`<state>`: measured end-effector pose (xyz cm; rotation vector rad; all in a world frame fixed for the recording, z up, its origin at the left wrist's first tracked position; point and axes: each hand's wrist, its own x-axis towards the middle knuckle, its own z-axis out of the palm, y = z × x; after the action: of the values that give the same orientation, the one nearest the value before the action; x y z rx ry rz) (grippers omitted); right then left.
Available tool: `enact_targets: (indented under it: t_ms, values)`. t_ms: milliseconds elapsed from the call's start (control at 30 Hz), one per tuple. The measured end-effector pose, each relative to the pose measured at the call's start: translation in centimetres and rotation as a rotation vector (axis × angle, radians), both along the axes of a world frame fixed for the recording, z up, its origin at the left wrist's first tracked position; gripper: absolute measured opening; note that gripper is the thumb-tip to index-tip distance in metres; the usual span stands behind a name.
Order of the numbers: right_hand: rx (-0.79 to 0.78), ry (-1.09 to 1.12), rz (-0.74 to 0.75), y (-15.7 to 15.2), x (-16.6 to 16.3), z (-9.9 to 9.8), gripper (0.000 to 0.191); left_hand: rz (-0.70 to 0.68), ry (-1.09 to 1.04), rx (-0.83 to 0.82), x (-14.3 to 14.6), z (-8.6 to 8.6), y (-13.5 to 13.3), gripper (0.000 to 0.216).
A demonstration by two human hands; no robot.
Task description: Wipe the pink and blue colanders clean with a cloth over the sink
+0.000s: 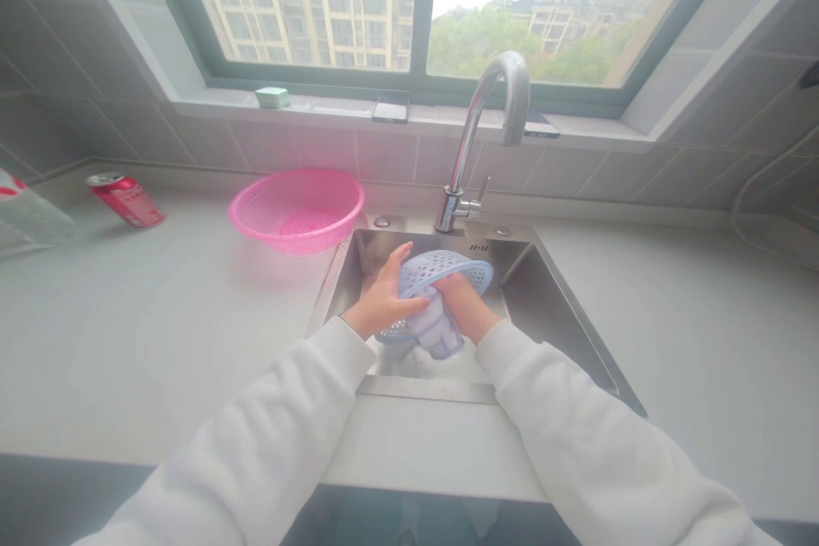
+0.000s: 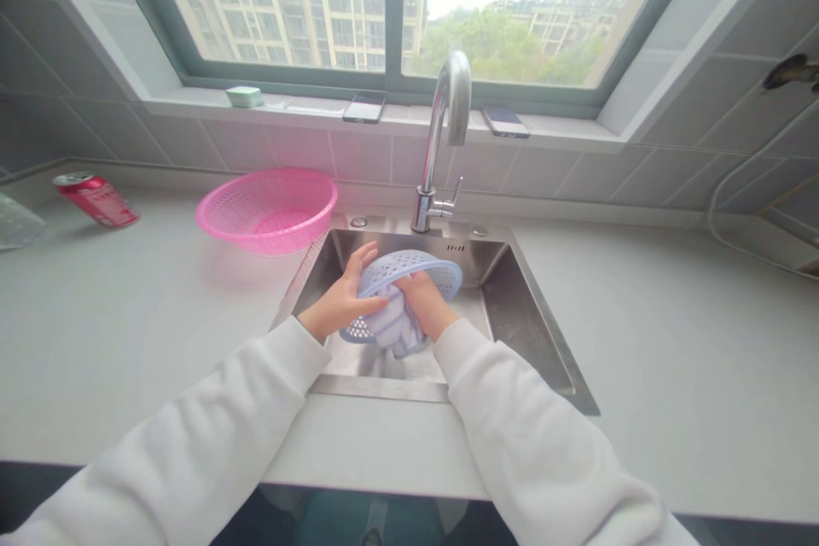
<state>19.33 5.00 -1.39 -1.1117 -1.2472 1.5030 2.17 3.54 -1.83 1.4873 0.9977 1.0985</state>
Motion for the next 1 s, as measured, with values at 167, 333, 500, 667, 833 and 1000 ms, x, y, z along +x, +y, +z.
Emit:
enact_targets:
  t_ms: [167,333,500,667,833,1000]
  values:
    - [0.001,0.115,-0.074,0.1,0.3,0.4,0.047,-0.02,-0.038,-0.032,0.1,0.1,0.0,0.102]
    - [0.072,-0.031,0.133,-0.9,-0.4,0.7,0.048,0.031,-0.206,-0.046,0.7,-0.4,0.2,0.081]
    - [0.261,-0.528,0.383,-1.6,-0.7,0.1,0.021,0.136,-0.3,-0.058,-0.1,-0.3,1.1,0.07]
    - [0.247,-0.189,0.091,-1.3,-0.8,0.4,0.03,0.197,-0.256,-0.06,0.0,0.1,1.1,0.065]
    - [0.212,-0.31,0.233,-1.5,-0.7,0.9,0.03,0.189,-0.285,-0.042,0.4,-0.3,0.8,0.054]
    - [0.306,-0.717,0.406,-1.5,-0.2,0.1,0.012,0.237,-0.247,-0.066,-0.3,-0.6,1.4,0.057]
